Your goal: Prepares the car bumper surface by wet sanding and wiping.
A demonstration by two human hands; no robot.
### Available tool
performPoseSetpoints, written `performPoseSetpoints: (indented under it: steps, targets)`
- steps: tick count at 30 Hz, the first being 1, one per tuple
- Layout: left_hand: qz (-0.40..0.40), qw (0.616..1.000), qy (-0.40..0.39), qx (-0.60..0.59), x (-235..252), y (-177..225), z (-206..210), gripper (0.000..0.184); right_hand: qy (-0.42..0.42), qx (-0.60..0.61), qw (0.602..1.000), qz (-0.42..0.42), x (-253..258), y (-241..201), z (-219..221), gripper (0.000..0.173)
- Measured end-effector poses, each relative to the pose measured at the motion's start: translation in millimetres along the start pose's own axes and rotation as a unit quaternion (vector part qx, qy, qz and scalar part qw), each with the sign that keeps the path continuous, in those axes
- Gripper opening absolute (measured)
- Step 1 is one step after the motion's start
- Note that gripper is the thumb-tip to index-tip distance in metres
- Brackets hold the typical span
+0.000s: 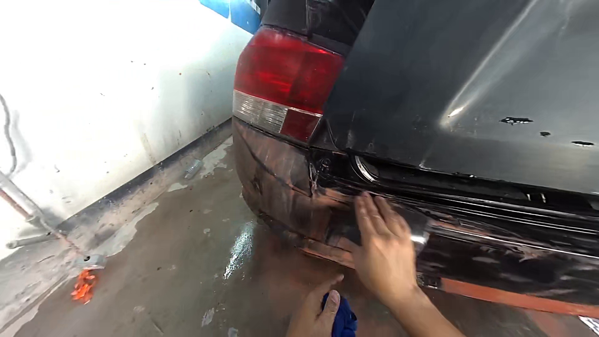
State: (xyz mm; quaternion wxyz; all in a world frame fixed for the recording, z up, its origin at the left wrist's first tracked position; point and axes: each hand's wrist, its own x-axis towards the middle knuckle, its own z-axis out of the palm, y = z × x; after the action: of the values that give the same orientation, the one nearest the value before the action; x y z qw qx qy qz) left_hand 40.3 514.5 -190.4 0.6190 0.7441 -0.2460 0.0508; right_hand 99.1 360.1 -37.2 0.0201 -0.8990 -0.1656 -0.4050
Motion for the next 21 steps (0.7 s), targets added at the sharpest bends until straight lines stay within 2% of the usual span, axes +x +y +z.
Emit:
performPoseSetpoints:
  steps: [2, 4, 6, 7, 8, 10, 12, 14, 16, 18, 20, 21]
  targets:
    - [0.023, 0.999, 0.041, 0.003, 1, 21, 8, 0.077, -0.036, 0.053, 0.997, -0.032, 16, -32, 1, 0.072]
    - [0.037, 0.992, 0.118, -0.022, -2, 34, 18, 0.089, -0.087, 0.129, 0.985, -0.076, 21, -52, -10, 0.072]
    - [0.085, 0.978, 0.168, -0.094, -20, 13, 27, 0.092, -0.15, 0.223, 0.959, -0.089, -1, -59, -25, 0.067]
    - [0.122, 0.966, 0.186, -0.129, -29, -9, 33, 0.086, -0.185, 0.284, 0.937, -0.079, -17, -57, -31, 0.06]
    - [0.126, 0.96, 0.201, -0.148, -36, -13, 37, 0.081, -0.228, 0.368, 0.9, -0.05, -32, -53, -35, 0.056]
    - [0.07, 0.963, 0.208, -0.156, -45, 20, 38, 0.078, -0.291, 0.504, 0.813, 0.004, -57, -40, -36, 0.073]
    - [0.018, 0.965, 0.197, -0.17, -47, 37, 46, 0.078, -0.298, 0.555, 0.777, 0.01, -77, -22, -30, 0.083]
    - [-0.008, 0.97, 0.185, -0.158, -43, 52, 54, 0.07, -0.269, 0.571, 0.775, 0.007, -98, -2, -25, 0.076]
    - [-0.011, 0.977, 0.167, -0.133, -37, 69, 64, 0.057, -0.164, 0.589, 0.79, 0.035, -122, 12, -20, 0.068]
    - [-0.01, 0.977, 0.163, -0.136, -31, 81, 81, 0.038, -0.042, 0.606, 0.787, 0.108, -150, 18, -20, 0.08]
    - [-0.031, 0.973, 0.175, -0.151, -24, 92, 98, 0.035, 0.037, 0.595, 0.774, 0.212, -178, 22, -25, 0.1]
    - [-0.04, 0.971, 0.177, -0.156, -22, 98, 105, 0.035, 0.05, 0.607, 0.748, 0.264, -190, 23, -28, 0.102]
